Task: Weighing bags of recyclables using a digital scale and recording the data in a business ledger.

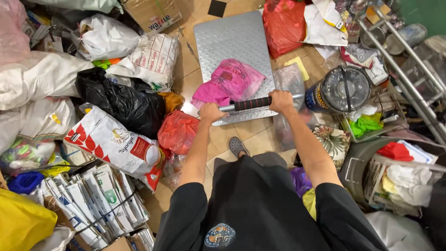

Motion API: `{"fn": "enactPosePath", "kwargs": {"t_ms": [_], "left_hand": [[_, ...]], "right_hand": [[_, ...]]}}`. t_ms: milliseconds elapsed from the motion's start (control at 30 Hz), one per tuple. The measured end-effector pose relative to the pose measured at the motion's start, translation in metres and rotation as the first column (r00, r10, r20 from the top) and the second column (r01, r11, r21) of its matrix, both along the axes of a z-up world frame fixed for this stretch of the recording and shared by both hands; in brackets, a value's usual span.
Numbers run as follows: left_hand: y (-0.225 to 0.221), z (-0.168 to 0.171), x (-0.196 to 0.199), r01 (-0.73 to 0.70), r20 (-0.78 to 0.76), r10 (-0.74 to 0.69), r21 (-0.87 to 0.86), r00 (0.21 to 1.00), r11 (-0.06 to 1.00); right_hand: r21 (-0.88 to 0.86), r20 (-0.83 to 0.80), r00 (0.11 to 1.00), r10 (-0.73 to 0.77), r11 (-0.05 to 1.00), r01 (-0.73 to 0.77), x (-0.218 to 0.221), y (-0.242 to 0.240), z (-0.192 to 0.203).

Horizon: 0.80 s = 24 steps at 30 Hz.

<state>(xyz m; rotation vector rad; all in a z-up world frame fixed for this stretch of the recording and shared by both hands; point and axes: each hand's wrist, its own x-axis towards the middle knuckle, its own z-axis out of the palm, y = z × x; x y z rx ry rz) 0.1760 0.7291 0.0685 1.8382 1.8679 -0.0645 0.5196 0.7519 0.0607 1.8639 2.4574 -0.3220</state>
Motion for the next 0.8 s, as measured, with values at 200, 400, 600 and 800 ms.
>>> {"fn": "enactPosePath", "kwargs": {"t_ms": [200,400,600,800], "left_hand": [[0.084,0.005,-0.005,-0.013,0.011,0.013,-0.008,1.000,1.000],[0.178,0.020,-0.008,-0.014,0.019,0.014,-0.023,1.000,1.000],[0.265,0.012,-0.013,-0.004,0.000,0.004,0.012,1.000,1.000],[0.343,0.002,-0.018,-0.013,-0.015,0.014,0.089,1.000,0.996]], "right_hand": [[-0.081,-0.010,1.000,0.005,0.997,-0.006,-0.004,0.087,0.014],[-0.029,-0.100,0.994,0.044,0.998,-0.047,-0.004,0.184,0.019],[-0.031,-0.137,0.989,0.054,0.998,-0.059,-0.006,0.270,0.027],[-0.066,-0.146,0.987,0.069,0.995,-0.079,-0.014,0.354,0.039]]}}
